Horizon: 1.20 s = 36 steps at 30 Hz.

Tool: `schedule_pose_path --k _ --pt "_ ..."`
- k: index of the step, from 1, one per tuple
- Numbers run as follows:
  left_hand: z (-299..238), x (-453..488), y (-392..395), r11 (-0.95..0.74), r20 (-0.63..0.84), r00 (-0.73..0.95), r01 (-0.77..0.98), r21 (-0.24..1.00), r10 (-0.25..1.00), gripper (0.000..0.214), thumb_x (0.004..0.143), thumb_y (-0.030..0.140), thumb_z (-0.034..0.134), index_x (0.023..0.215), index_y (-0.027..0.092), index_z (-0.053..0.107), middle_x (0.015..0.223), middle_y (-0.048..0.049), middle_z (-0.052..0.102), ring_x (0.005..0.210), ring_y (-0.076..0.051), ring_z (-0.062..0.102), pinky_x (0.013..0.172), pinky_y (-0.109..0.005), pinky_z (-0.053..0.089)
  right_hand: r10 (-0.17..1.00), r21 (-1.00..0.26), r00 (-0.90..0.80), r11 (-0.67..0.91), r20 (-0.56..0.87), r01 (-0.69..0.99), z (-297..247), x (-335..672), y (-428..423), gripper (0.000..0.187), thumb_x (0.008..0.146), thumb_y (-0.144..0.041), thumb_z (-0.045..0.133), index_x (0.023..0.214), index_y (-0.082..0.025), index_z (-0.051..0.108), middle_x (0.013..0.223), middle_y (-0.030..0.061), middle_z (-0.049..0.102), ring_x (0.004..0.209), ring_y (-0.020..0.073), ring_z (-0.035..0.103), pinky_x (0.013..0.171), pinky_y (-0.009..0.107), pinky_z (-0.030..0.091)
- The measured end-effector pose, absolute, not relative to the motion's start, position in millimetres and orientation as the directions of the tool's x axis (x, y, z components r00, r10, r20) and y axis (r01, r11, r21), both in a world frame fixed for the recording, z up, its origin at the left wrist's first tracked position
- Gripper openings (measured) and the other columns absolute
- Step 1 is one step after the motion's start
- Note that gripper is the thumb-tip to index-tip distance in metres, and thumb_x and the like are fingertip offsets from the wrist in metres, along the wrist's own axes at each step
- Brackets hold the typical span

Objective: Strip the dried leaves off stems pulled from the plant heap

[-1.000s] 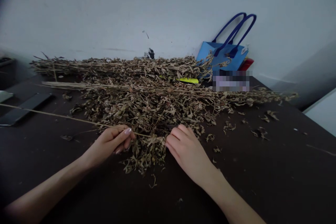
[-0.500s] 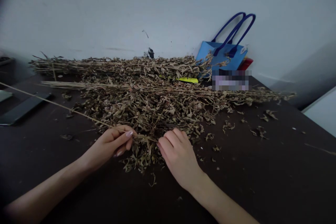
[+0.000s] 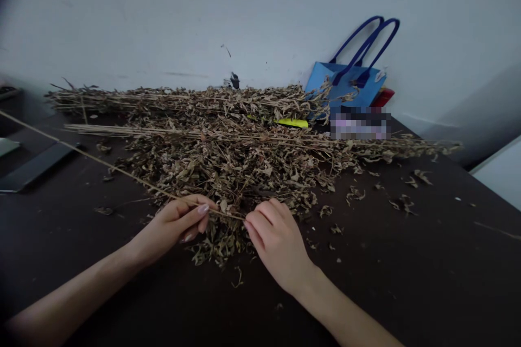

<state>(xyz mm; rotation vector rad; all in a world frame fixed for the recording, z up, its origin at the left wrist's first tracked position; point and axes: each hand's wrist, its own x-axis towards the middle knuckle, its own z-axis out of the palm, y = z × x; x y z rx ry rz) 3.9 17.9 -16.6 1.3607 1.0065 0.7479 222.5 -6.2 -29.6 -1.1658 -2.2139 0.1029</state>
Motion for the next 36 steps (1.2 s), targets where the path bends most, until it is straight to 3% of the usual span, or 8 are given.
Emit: schedule_pose_path --k 6,10,17,21,24,27,32,36 --pt "-21.9 6.1 15.8 0.100 -0.150 0.451 0.132 0.986 0.880 0.024 0.087 0.034 0.051 0.080 0.012 0.057 0.062 0.0022 0.052 0.043 -0.004 0.037 0.040 -0.017 0.028 0.762 -0.315 -0.436 0.612 0.478 0.725 -30.3 218.9 -10.0 0.013 0.088 -0.014 0.047 0.082 -0.017 0.058 0.079 0.0047 0.054 0.079 0.0178 0.047 0.072 0.034 0.039" --pt "-19.9 3.8 16.2 0.011 -0.112 0.459 0.217 0.976 0.882 0.034 0.088 0.035 0.049 0.064 0.012 0.056 0.067 0.0014 0.048 0.046 -0.004 0.040 0.042 -0.018 0.030 0.767 -0.324 -0.437 0.611 0.470 0.723 -30.0 218.8 -9.5 0.013 0.089 -0.015 0.047 0.081 -0.017 0.058 0.079 0.0044 0.054 0.078 0.0172 0.047 0.072 0.034 0.038" --pt "-11.9 -7.3 23.1 -0.206 0.027 0.444 0.359 0.910 0.896 0.030 0.087 0.029 0.050 0.063 0.013 0.058 0.069 0.0002 0.051 0.050 -0.006 0.046 0.048 -0.019 0.037 0.771 -0.365 -0.424 0.611 0.475 0.702 -24.2 225.4 -5.2 0.012 0.088 -0.014 0.048 0.081 -0.016 0.057 0.078 0.0042 0.053 0.077 0.0164 0.046 0.070 0.032 0.038" --pt "-13.5 -8.7 24.3 -0.125 0.001 0.367 0.313 0.941 0.930 0.013 0.086 0.027 0.052 0.091 0.016 0.058 0.071 0.0018 0.053 0.050 -0.007 0.045 0.046 -0.018 0.037 0.769 -0.371 -0.403 0.608 0.496 0.702 -23.6 226.5 -5.2 0.012 0.088 -0.015 0.048 0.081 -0.016 0.057 0.078 0.0043 0.053 0.077 0.0166 0.047 0.070 0.032 0.038" --pt "-14.8 -5.1 21.8 -0.062 -0.028 0.381 0.222 0.973 0.924 0.029 0.082 0.026 0.058 0.110 0.018 0.052 0.072 0.0032 0.052 0.051 -0.007 0.044 0.047 -0.018 0.037 0.776 -0.370 -0.422 0.606 0.469 0.704 -24.4 225.2 -6.7 0.013 0.089 -0.016 0.047 0.082 -0.016 0.057 0.078 0.0043 0.053 0.077 0.0167 0.047 0.070 0.032 0.038" --pt "-14.8 -1.2 18.4 -0.014 -0.045 0.397 0.145 0.989 0.917 0.029 0.079 0.027 0.063 0.105 0.018 0.055 0.072 0.0032 0.051 0.052 -0.006 0.043 0.046 -0.017 0.035 0.784 -0.354 -0.440 0.601 0.438 0.717 -25.1 223.6 -7.7 0.015 0.090 -0.017 0.045 0.083 -0.017 0.058 0.079 0.0045 0.054 0.078 0.0171 0.047 0.072 0.033 0.039" --pt "-15.3 1.4 15.5 0.081 -0.109 0.361 0.091 0.993 0.926 0.016 0.081 0.030 0.061 0.081 0.015 0.056 0.053 0.0058 0.046 0.046 -0.006 0.041 0.042 -0.016 0.032 0.785 -0.339 -0.451 0.599 0.424 0.725 -26.5 222.7 -8.0 0.014 0.090 -0.019 0.044 0.085 -0.017 0.058 0.080 0.0047 0.056 0.079 0.0176 0.049 0.073 0.033 0.039" --pt "-16.9 2.1 16.6 0.097 -0.123 0.328 0.095 0.991 0.936 0.018 0.081 0.031 0.060 0.078 0.014 0.059 0.059 0.0015 0.055 0.049 -0.008 0.048 0.044 -0.017 0.037 0.799 -0.374 -0.418 0.581 0.432 0.723 -27.6 222.8 -7.6 0.009 0.088 -0.016 0.046 0.088 -0.018 0.055 0.078 0.0043 0.056 0.079 0.0177 0.049 0.074 0.034 0.040"
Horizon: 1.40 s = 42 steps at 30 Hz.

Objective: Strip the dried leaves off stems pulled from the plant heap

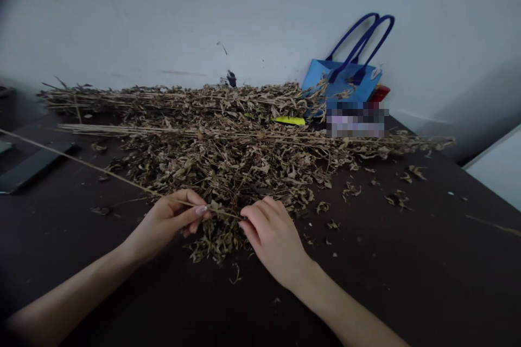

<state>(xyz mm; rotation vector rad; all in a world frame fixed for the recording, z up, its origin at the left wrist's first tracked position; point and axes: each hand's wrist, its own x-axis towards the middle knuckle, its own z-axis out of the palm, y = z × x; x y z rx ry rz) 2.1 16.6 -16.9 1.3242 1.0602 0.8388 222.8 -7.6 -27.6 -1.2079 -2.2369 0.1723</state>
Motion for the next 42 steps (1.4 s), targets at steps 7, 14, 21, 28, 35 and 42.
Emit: schedule_pose_path --k 7,14,21,28,35,42 --pt "-14.6 2.3 17.5 0.094 -0.120 0.348 0.090 0.992 0.930 0.015 0.081 0.028 0.061 0.081 0.013 0.064 0.072 -0.0034 0.064 0.056 -0.008 0.052 0.050 -0.018 0.043 0.834 -0.540 -0.394 0.551 0.386 0.637 -20.3 221.8 -8.0 0.010 0.087 -0.016 0.050 0.094 -0.019 0.056 0.084 0.0042 0.057 0.084 0.0173 0.049 0.075 0.032 0.042" --pt "-13.3 3.7 14.6 0.101 -0.137 0.403 0.109 0.989 0.905 0.015 0.081 0.027 0.061 0.082 0.012 0.066 0.075 -0.0044 0.066 0.056 -0.008 0.053 0.051 -0.019 0.044 0.891 -0.691 -0.373 0.441 0.258 0.573 -12.6 224.9 -6.7 0.006 0.085 -0.018 0.054 0.086 -0.020 0.059 0.082 0.0025 0.058 0.083 0.0163 0.051 0.073 0.030 0.043" --pt "-19.0 6.6 11.8 0.096 -0.117 0.381 0.075 0.993 0.917 0.015 0.083 0.027 0.059 0.084 0.013 0.061 0.068 -0.0023 0.064 0.059 -0.011 0.058 0.053 -0.020 0.047 0.898 -0.749 -0.395 0.395 0.194 0.532 -11.5 224.2 -7.2 0.006 0.082 -0.020 0.058 0.076 -0.020 0.058 0.076 -0.0005 0.057 0.077 0.0139 0.051 0.069 0.027 0.042" --pt "-17.4 7.2 9.6 0.075 -0.090 0.379 0.053 0.996 0.921 0.012 0.085 0.024 0.056 0.084 0.013 0.057 0.064 -0.0011 0.065 0.056 -0.010 0.058 0.056 -0.022 0.048 0.911 -0.788 -0.396 0.324 0.112 0.523 -8.1 224.5 -6.9 0.013 0.088 -0.024 0.051 0.082 -0.020 0.061 0.077 0.0008 0.058 0.073 0.0125 0.053 0.064 0.025 0.042" --pt "-12.3 10.7 6.4 0.062 -0.059 0.408 0.006 0.998 0.911 0.010 0.085 0.023 0.056 0.083 0.013 0.056 0.090 -0.0082 0.068 0.063 -0.012 0.062 0.057 -0.023 0.051 0.900 -0.895 -0.433 0.152 -0.050 0.419 -8.5 224.9 -4.8 0.008 0.082 -0.025 0.058 0.079 -0.018 0.060 0.071 -0.0018 0.054 0.062 0.0093 0.049 0.056 0.021 0.040" --pt "-9.6 14.3 4.5 0.046 -0.052 0.380 0.025 0.999 0.924 0.013 0.084 0.025 0.056 0.078 0.013 0.055 0.080 -0.0064 0.067 0.059 -0.011 0.061 0.055 -0.023 0.051 0.918 -0.837 -0.392 0.259 0.058 0.482 -11.4 222.0 -6.2 0.010 0.083 -0.021 0.054 0.074 -0.018 0.055 0.069 -0.0018 0.052 0.062 0.0097 0.047 0.055 0.021 0.039"
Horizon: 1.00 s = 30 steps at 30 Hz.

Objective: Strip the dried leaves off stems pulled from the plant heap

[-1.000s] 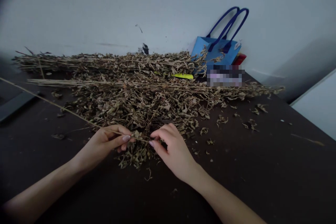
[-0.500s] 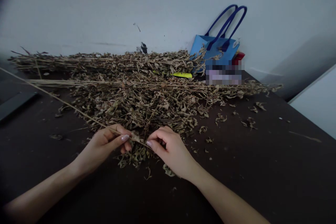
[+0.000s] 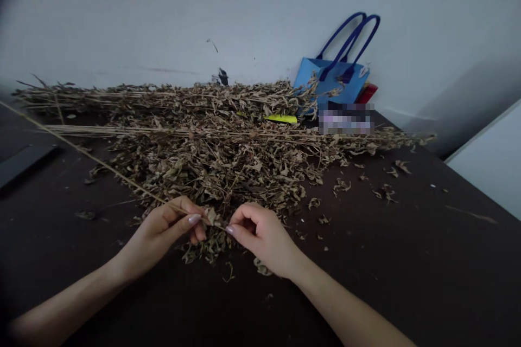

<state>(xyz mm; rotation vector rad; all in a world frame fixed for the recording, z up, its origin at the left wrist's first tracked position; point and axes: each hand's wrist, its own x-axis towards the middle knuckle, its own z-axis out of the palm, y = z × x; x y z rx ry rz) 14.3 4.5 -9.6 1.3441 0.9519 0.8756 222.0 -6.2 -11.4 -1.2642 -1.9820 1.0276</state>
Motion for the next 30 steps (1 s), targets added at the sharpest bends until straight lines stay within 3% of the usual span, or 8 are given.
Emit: schedule_pose_path --k 5,8,14,18,21,24,27,30 --pt "-8.2 13.8 5.5 0.041 -0.049 0.380 0.030 0.999 0.924 0.012 0.086 0.023 0.054 0.079 0.013 0.056 0.081 -0.0070 0.067 0.059 -0.011 0.060 0.056 -0.023 0.052 0.928 -0.640 -0.282 0.372 0.244 0.672 -17.9 228.2 -1.3 0.011 0.082 -0.013 0.052 0.073 -0.019 0.055 0.073 0.0002 0.055 0.073 0.0137 0.051 0.066 0.027 0.041" --pt "-8.6 10.9 8.1 0.034 -0.050 0.381 0.049 0.998 0.923 0.014 0.088 0.023 0.051 0.081 0.012 0.057 0.077 -0.0061 0.067 0.058 -0.011 0.060 0.055 -0.022 0.051 0.916 -0.560 -0.305 0.402 0.262 0.725 -17.8 236.6 3.8 0.014 0.085 -0.013 0.049 0.080 -0.020 0.060 0.078 0.0016 0.058 0.078 0.0158 0.052 0.072 0.031 0.042" --pt "-7.5 4.5 14.2 -0.021 -0.014 0.323 0.105 0.994 0.946 0.017 0.089 0.023 0.050 0.081 0.012 0.060 0.073 -0.0057 0.068 0.058 -0.011 0.060 0.055 -0.023 0.050 0.919 -0.684 -0.336 0.380 0.205 0.623 2.1 248.2 2.1 0.015 0.089 -0.024 0.048 0.084 -0.021 0.062 0.081 0.0015 0.060 0.077 0.0138 0.055 0.069 0.027 0.044" --pt "-4.7 2.9 15.8 -0.004 -0.017 0.301 0.069 0.998 0.953 0.012 0.088 0.021 0.051 0.080 0.013 0.056 0.077 -0.0050 0.069 0.056 -0.010 0.059 0.054 -0.022 0.048 0.916 -0.711 -0.350 0.379 0.197 0.592 12.8 251.4 -1.2 0.022 0.091 -0.032 0.045 0.085 -0.022 0.063 0.082 0.0025 0.061 0.077 0.0141 0.056 0.068 0.027 0.044" --pt "-4.0 1.7 16.4 -0.010 -0.013 0.299 0.075 0.997 0.954 0.012 0.088 0.021 0.051 0.081 0.013 0.056 0.075 -0.0045 0.069 0.058 -0.010 0.059 0.055 -0.022 0.049 0.907 -0.716 -0.383 0.383 0.174 0.583 14.0 252.7 -1.6 0.016 0.087 -0.035 0.051 0.089 -0.023 0.062 0.084 0.0024 0.061 0.077 0.0144 0.056 0.068 0.027 0.045" --pt "-4.2 0.3 16.9 -0.037 0.004 0.310 0.099 0.994 0.951 0.015 0.089 0.023 0.050 0.081 0.013 0.057 0.079 -0.0063 0.069 0.061 -0.011 0.060 0.057 -0.023 0.050 0.891 -0.705 -0.443 0.378 0.100 0.600 12.3 252.0 -1.9 0.012 0.081 -0.031 0.061 0.090 -0.023 0.061 0.089 0.0019 0.060 0.083 0.0150 0.055 0.072 0.028 0.044" --pt "-4.2 -0.1 16.7 -0.045 0.012 0.313 0.100 0.994 0.950 0.015 0.089 0.024 0.050 0.081 0.013 0.057 0.083 -0.0077 0.068 0.062 -0.011 0.060 0.058 -0.023 0.050 0.881 -0.704 -0.471 0.366 0.050 0.609 10.1 248.4 -2.6 0.004 0.083 -0.022 0.057 0.083 -0.022 0.061 0.085 0.0005 0.059 0.081 0.0138 0.054 0.072 0.027 0.042" --pt "-5.3 1.2 15.5 -0.023 0.007 0.314 0.047 0.999 0.949 0.013 0.089 0.024 0.050 0.085 0.013 0.055 0.080 -0.0063 0.068 0.063 -0.011 0.060 0.060 -0.023 0.049 0.894 -0.729 -0.445 0.344 0.061 0.592 7.6 242.3 -3.9 0.013 0.086 -0.018 0.051 0.077 -0.021 0.059 0.078 -0.0006 0.056 0.074 0.0119 0.053 0.066 0.025 0.040"
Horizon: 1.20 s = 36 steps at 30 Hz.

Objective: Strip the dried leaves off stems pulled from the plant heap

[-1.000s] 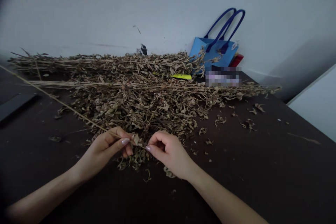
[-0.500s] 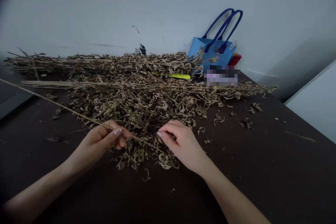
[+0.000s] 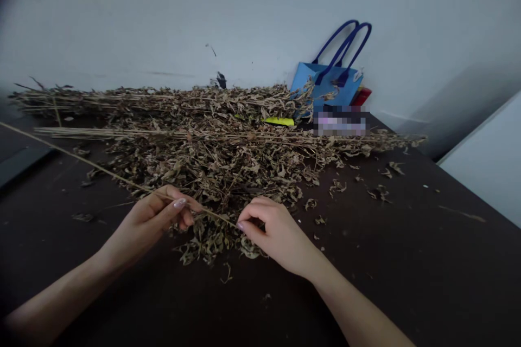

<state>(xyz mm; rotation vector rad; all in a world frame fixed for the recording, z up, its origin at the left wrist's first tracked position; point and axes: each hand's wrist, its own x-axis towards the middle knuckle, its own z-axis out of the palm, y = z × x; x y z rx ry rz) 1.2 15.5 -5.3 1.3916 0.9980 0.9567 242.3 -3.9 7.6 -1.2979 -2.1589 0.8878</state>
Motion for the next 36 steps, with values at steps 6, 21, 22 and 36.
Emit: schedule_pose_path --k 6,21,22,36 --pt "-12.1 10.2 6.1 0.127 -0.094 0.411 -0.055 0.990 0.907 0.020 0.083 0.025 0.060 0.097 0.015 0.051 0.086 -0.0042 0.064 0.066 -0.011 0.060 0.060 -0.024 0.050 0.903 -0.756 -0.401 0.369 0.154 0.540 0.8 227.2 -11.5 0.011 0.085 -0.015 0.052 0.076 -0.019 0.058 0.077 -0.0007 0.054 0.074 0.0109 0.051 0.068 0.024 0.039" --pt "-12.8 17.6 -5.2 0.224 -0.180 0.544 -0.015 0.974 0.819 0.015 0.081 0.025 0.062 0.077 0.011 0.057 0.059 -0.0009 0.061 0.051 -0.009 0.057 0.051 -0.020 0.047 0.772 -0.967 -0.608 -0.030 -0.183 0.253 -5.4 227.2 -8.6 0.018 0.082 -0.033 0.059 0.080 -0.016 0.061 0.069 -0.0022 0.053 0.062 0.0080 0.045 0.057 0.021 0.036" --pt "-12.6 17.6 -5.9 0.224 -0.176 0.550 -0.022 0.974 0.817 0.015 0.081 0.025 0.061 0.077 0.011 0.056 0.059 -0.0011 0.061 0.052 -0.009 0.057 0.051 -0.020 0.048 0.757 -0.974 -0.623 -0.072 -0.195 0.217 -8.2 226.0 -8.1 0.020 0.082 -0.034 0.060 0.079 -0.015 0.061 0.068 -0.0023 0.053 0.061 0.0077 0.045 0.057 0.021 0.036" --pt "-7.5 14.2 -3.4 0.117 -0.094 0.501 -0.015 0.993 0.860 0.016 0.086 0.025 0.055 0.077 0.012 0.055 0.073 -0.0036 0.061 0.057 -0.010 0.057 0.054 -0.022 0.048 0.914 -0.782 -0.387 0.330 0.124 0.528 -7.5 227.6 -7.1 0.015 0.089 -0.026 0.049 0.084 -0.019 0.061 0.079 0.0003 0.056 0.074 0.0117 0.052 0.068 0.025 0.039"
